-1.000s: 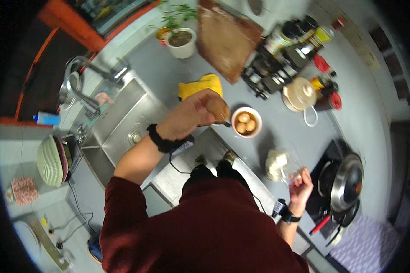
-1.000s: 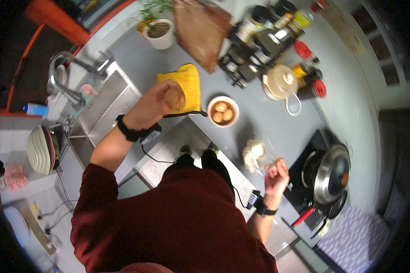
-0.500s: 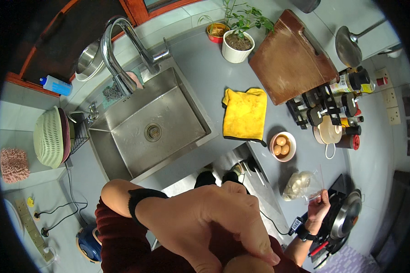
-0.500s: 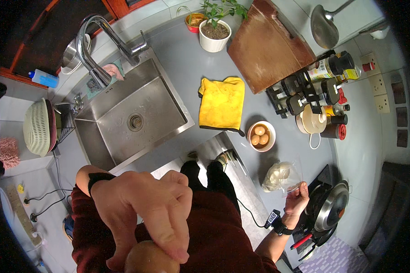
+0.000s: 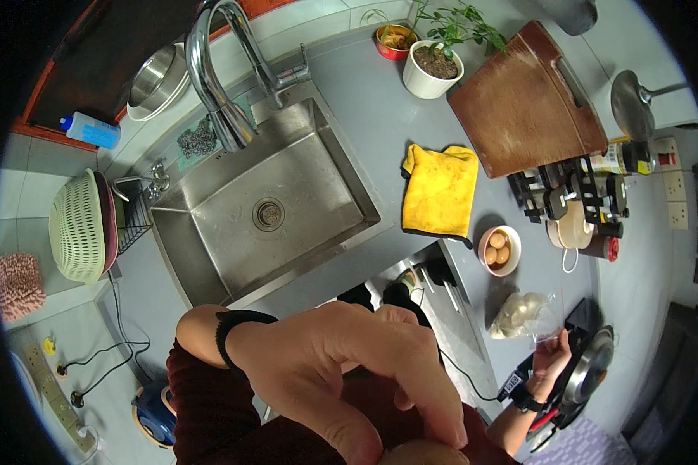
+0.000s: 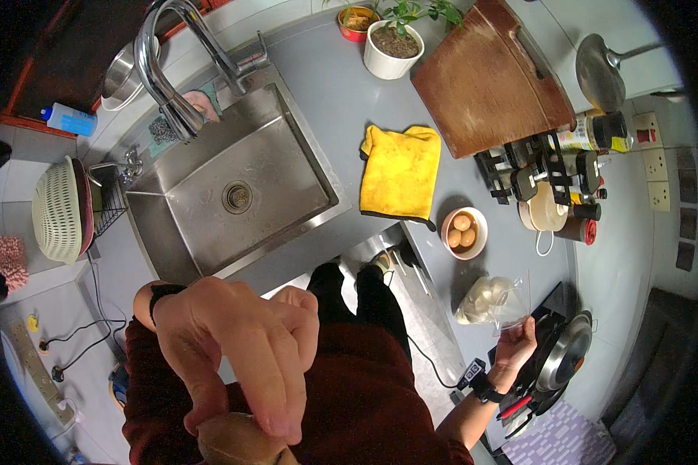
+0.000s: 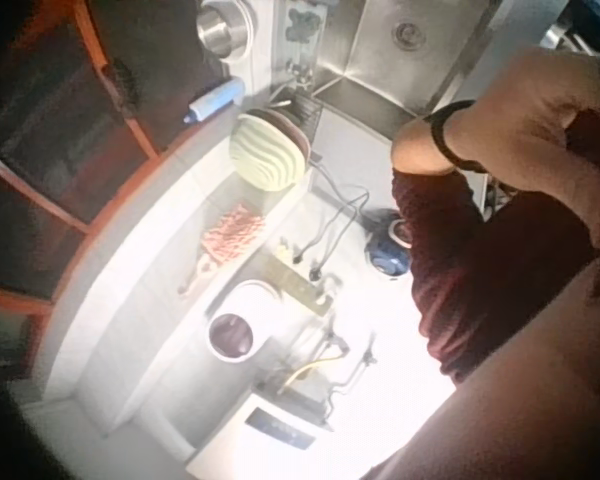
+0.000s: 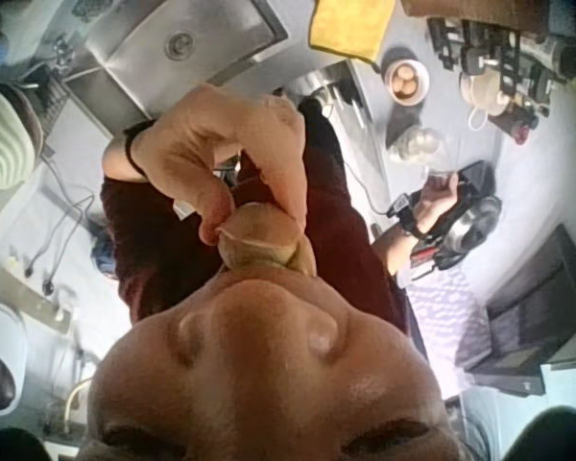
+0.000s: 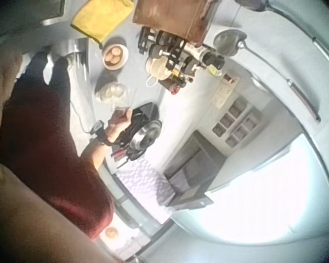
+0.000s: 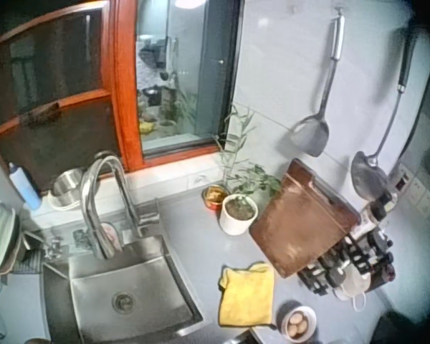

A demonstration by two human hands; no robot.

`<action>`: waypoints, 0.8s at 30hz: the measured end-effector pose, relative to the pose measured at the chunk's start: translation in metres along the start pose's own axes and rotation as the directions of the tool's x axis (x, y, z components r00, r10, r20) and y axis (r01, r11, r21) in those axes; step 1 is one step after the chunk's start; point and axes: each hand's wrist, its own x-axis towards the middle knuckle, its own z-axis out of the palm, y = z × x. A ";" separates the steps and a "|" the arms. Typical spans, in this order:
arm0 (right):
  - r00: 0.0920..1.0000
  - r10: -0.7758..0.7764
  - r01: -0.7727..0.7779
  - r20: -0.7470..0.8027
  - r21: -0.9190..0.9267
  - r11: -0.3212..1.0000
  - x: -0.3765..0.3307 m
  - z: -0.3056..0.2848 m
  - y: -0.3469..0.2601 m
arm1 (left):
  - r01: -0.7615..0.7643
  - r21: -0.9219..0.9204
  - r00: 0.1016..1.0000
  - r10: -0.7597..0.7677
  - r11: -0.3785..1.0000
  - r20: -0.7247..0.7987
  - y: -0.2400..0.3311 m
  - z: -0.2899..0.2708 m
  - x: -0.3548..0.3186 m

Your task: The person sweeps the tiled floor with a broom, then wipes a spot on the floor with a tissue. They move to the kitchen, open a plastic bag of white food items, and place some into a small bowl on the countertop.

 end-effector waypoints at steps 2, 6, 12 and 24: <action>1.000 0.001 -0.001 0.009 0.005 1.000 0.000 -0.001 0.000 | 0.019 -0.151 0.995 -0.034 0.988 -0.097 0.001 0.003 -0.006; 0.998 0.007 -0.007 0.056 0.008 1.000 0.002 0.002 0.001 | -0.056 -0.165 0.993 0.038 0.985 -0.113 0.001 -0.001 -0.013; 0.998 0.016 -0.019 0.061 0.044 0.999 0.003 0.013 0.002 | -0.023 -0.169 0.982 -0.009 0.985 -0.187 0.009 -0.003 -0.018; 0.999 0.019 -0.020 0.031 0.023 1.000 0.013 0.009 0.005 | 0.097 -0.109 0.853 -0.139 0.989 -0.503 0.010 -0.032 -0.044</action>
